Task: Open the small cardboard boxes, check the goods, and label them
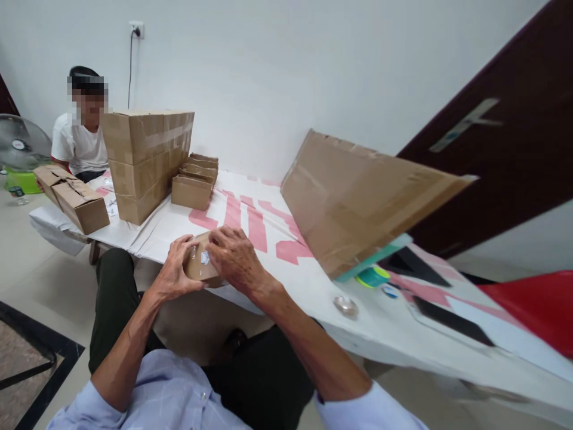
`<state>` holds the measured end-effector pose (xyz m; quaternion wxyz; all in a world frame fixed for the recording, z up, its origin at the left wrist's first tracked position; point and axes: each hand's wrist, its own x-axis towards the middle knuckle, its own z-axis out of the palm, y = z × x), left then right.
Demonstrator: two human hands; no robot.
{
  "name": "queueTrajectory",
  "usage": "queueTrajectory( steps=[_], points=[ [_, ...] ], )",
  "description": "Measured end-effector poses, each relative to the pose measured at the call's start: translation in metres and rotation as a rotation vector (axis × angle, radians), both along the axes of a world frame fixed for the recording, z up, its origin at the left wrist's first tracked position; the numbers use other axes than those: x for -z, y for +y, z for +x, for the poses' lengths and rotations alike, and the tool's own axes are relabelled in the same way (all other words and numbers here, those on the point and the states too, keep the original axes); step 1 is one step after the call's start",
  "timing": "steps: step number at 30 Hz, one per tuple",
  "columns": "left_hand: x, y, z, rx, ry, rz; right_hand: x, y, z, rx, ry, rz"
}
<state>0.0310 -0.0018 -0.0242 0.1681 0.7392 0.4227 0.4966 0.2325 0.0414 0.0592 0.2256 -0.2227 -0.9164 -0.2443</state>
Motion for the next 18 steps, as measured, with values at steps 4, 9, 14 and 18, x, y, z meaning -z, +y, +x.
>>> queueTrajectory(
  steps=[4, 9, 14, 18],
  points=[
    [0.0009, 0.0003, 0.0007, 0.0, -0.006, -0.003, 0.0015, -0.0007, -0.0002, 0.013, 0.019, -0.031],
    [0.0036, 0.0009, 0.0024, -0.013, -0.013, 0.01, 0.0014, -0.002, -0.001, 0.012, 0.005, -0.002],
    [0.0056, 0.0011, 0.0036, -0.023, 0.0, 0.031, -0.0001, -0.0024, -0.0008, 0.01, 0.002, -0.028],
    [0.0041, -0.0007, 0.0043, -0.027, 0.015, 0.016, -0.0022, -0.0024, -0.0011, 0.034, -0.033, -0.034]
  ],
)
